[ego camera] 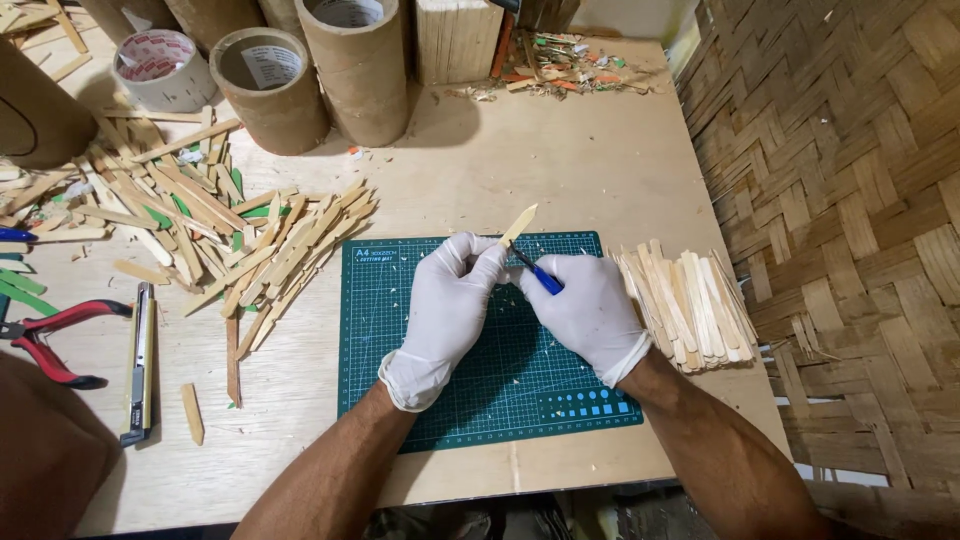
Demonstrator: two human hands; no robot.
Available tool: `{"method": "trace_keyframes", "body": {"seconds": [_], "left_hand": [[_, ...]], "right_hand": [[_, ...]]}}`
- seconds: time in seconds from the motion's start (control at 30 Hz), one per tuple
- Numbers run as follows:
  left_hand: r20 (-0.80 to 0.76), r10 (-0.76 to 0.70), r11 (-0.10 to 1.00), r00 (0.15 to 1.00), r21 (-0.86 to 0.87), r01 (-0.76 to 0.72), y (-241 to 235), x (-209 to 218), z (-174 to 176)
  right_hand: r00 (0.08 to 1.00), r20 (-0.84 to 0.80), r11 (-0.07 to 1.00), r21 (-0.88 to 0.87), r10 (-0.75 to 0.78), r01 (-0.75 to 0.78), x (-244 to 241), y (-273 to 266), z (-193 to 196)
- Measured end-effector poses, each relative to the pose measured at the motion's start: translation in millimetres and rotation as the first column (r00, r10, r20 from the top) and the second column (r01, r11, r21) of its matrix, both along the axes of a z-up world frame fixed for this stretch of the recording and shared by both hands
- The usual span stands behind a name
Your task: Cutting and trimming small wooden sticks using hand pliers on a workshop table
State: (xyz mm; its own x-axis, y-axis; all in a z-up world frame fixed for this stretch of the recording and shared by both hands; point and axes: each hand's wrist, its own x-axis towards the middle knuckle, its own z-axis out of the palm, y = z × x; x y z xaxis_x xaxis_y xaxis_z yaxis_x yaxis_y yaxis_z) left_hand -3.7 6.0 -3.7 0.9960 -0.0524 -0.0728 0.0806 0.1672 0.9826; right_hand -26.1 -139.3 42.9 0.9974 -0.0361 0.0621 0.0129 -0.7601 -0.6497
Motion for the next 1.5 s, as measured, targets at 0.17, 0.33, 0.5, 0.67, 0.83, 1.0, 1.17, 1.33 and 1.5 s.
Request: {"method": "trace_keyframes", "body": {"seconds": [0.17, 0.33, 0.5, 0.67, 0.83, 1.0, 1.17, 1.33, 1.5], "left_hand": [[0.016, -0.006, 1.000, 1.000, 0.015, 0.005, -1, 4, -12], [0.007, -0.009, 1.000, 1.000, -0.016, 0.009, -2, 4, -10], [0.009, -0.022, 0.998, 1.000, 0.060, 0.021, 4, 13, -14], [-0.005, -0.102, 0.984, 0.995, 0.145, 0.101, 15, 10, 2], [-0.049, -0.159, 0.963, 0.986, 0.213, 0.166, 19, 5, 19], [-0.066, -0.224, 0.930, 0.972, 0.283, 0.233, 22, 7, 20], [-0.083, -0.242, 0.914, 0.967, 0.314, 0.256, 22, 9, 15], [-0.083, -0.273, 0.904, 0.958, 0.319, 0.285, 24, 9, 16], [-0.065, -0.294, 0.895, 0.954, 0.331, 0.298, 23, 9, 12]], "right_hand": [[0.999, -0.045, 1.000, 0.020, -0.022, 0.023, 0, 1, 0], [0.998, -0.056, 0.999, 0.036, -0.025, 0.027, -1, 2, 0], [0.990, -0.141, 0.998, 0.042, -0.029, 0.035, -4, 10, 22], [0.950, -0.311, 1.000, -0.006, -0.014, 0.013, -10, -7, 42], [0.901, -0.433, 0.999, -0.042, -0.025, 0.007, -4, -18, 45], [0.880, -0.473, 0.996, -0.087, -0.035, -0.007, -1, -22, 37], [0.875, -0.482, 0.992, -0.123, -0.040, -0.023, 1, -24, 32], [0.879, -0.477, 0.992, -0.117, -0.020, -0.040, 2, -26, 33], [0.882, -0.471, 0.991, -0.122, -0.010, -0.054, 4, -30, 28]]}}
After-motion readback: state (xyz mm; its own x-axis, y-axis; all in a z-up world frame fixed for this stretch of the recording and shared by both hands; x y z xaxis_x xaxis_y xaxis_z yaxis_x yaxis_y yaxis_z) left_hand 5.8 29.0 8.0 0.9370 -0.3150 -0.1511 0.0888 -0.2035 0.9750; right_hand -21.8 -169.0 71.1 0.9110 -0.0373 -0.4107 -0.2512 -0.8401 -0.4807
